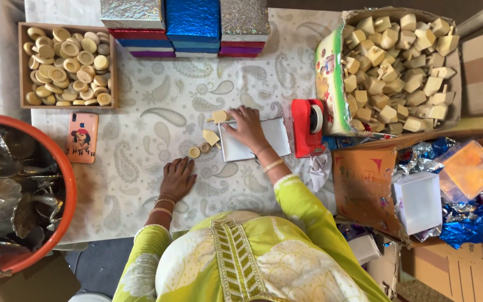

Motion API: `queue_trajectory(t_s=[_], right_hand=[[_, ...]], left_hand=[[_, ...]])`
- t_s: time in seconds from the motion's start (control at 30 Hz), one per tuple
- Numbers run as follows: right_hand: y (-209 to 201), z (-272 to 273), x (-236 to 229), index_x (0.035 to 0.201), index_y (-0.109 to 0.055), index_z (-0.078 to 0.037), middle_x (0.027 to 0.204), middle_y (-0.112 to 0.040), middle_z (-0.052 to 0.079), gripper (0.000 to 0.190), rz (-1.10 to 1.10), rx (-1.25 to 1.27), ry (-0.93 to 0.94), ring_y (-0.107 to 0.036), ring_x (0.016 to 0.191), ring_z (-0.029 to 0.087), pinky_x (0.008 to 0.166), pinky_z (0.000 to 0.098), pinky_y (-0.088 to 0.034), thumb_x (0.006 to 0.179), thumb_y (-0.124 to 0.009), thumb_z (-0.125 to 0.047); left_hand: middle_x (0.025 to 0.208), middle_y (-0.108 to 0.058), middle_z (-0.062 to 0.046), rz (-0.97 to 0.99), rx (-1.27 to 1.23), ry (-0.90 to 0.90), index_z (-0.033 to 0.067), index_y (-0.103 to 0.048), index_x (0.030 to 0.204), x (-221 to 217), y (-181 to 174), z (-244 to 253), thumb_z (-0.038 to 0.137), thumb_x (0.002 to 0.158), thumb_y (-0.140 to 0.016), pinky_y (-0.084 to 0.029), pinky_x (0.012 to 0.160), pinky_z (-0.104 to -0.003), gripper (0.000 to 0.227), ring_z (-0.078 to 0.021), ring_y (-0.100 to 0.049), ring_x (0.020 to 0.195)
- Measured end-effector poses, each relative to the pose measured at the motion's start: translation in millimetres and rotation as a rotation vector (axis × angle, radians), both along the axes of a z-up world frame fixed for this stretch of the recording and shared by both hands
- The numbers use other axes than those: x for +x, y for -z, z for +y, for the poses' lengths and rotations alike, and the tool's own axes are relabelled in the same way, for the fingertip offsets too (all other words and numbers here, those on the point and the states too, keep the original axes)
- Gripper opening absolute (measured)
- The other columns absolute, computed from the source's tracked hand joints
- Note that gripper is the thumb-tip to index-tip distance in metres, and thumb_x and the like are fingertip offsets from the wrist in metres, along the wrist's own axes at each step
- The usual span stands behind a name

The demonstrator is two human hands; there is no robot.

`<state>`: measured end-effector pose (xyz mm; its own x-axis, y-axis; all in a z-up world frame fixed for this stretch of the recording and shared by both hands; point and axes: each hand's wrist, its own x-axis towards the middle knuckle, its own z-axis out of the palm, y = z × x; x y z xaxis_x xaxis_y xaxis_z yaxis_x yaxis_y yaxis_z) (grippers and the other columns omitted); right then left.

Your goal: Packaging small items in foil and placing them into decorated boxes.

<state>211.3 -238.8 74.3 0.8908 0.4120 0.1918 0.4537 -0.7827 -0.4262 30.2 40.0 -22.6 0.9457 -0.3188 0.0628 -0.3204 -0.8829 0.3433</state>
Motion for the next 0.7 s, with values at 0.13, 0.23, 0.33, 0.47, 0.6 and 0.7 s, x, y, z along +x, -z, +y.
queue_trajectory(t_s=[0.13, 0.23, 0.33, 0.47, 0.6, 0.7], right_hand=[[46, 32, 27, 0.122, -0.066, -0.014, 0.106, -0.063, 0.013, 0.055, 0.120, -0.167, -0.019, -0.061, 0.099, 0.032, 0.092, 0.0510, -0.039, 0.081, -0.076, -0.050], [79, 40, 36, 0.122, -0.066, -0.017, 0.112, -0.064, 0.014, 0.055, 0.238, -0.232, -0.010, -0.064, 0.103, 0.032, 0.094, 0.0530, -0.040, 0.078, -0.076, -0.048], [71, 37, 43, 0.121, -0.067, -0.018, 0.113, -0.066, 0.011, 0.048, 0.285, -0.072, 0.056, -0.067, 0.104, 0.031, 0.093, 0.0500, -0.047, 0.081, -0.079, -0.041], [32, 9, 41, 0.125, -0.065, -0.019, 0.116, -0.063, 0.010, 0.045, 0.278, 0.342, 0.047, -0.069, 0.101, 0.027, 0.089, 0.0394, -0.058, 0.085, -0.082, -0.028], [-3, -32, 18, 0.123, -0.064, -0.017, 0.111, -0.062, 0.006, 0.048, 0.180, 0.279, -0.060, -0.067, 0.097, 0.026, 0.088, 0.0385, -0.059, 0.082, -0.087, -0.021], [-9, -36, -7, 0.119, -0.066, -0.017, 0.107, -0.063, 0.003, 0.049, 0.161, 0.059, -0.072, -0.062, 0.101, 0.028, 0.090, 0.0439, -0.049, 0.076, -0.089, -0.021]], left_hand=[[0.144, -0.053, -0.011, 0.012, 0.000, -0.002, 0.0096, -0.057, 0.139, 1, -2, 0, 0.037, 0.093, -0.059, -0.035, 0.109, -0.051, 0.054, -0.0295, -0.045, 0.132], [0.144, -0.053, -0.011, 0.015, 0.007, -0.007, 0.0102, -0.057, 0.139, 0, -2, 0, 0.038, 0.093, -0.058, -0.035, 0.109, -0.051, 0.054, -0.0293, -0.045, 0.132], [0.144, -0.053, -0.011, 0.016, 0.004, -0.008, 0.0102, -0.057, 0.139, 2, -2, 0, 0.037, 0.093, -0.058, -0.036, 0.109, -0.050, 0.053, -0.0292, -0.045, 0.131], [0.144, -0.053, -0.011, 0.028, 0.000, -0.009, 0.0100, -0.058, 0.138, -2, 2, 1, 0.036, 0.094, -0.059, -0.036, 0.109, -0.050, 0.052, -0.0287, -0.046, 0.132], [0.145, -0.053, -0.011, 0.007, -0.011, -0.008, 0.0107, -0.058, 0.138, -1, 5, 2, 0.036, 0.094, -0.059, -0.036, 0.109, -0.050, 0.051, -0.0285, -0.046, 0.132], [0.145, -0.053, -0.010, 0.007, -0.005, 0.000, 0.0105, -0.058, 0.139, -1, 7, 2, 0.037, 0.094, -0.059, -0.036, 0.109, -0.050, 0.052, -0.0286, -0.046, 0.132]])
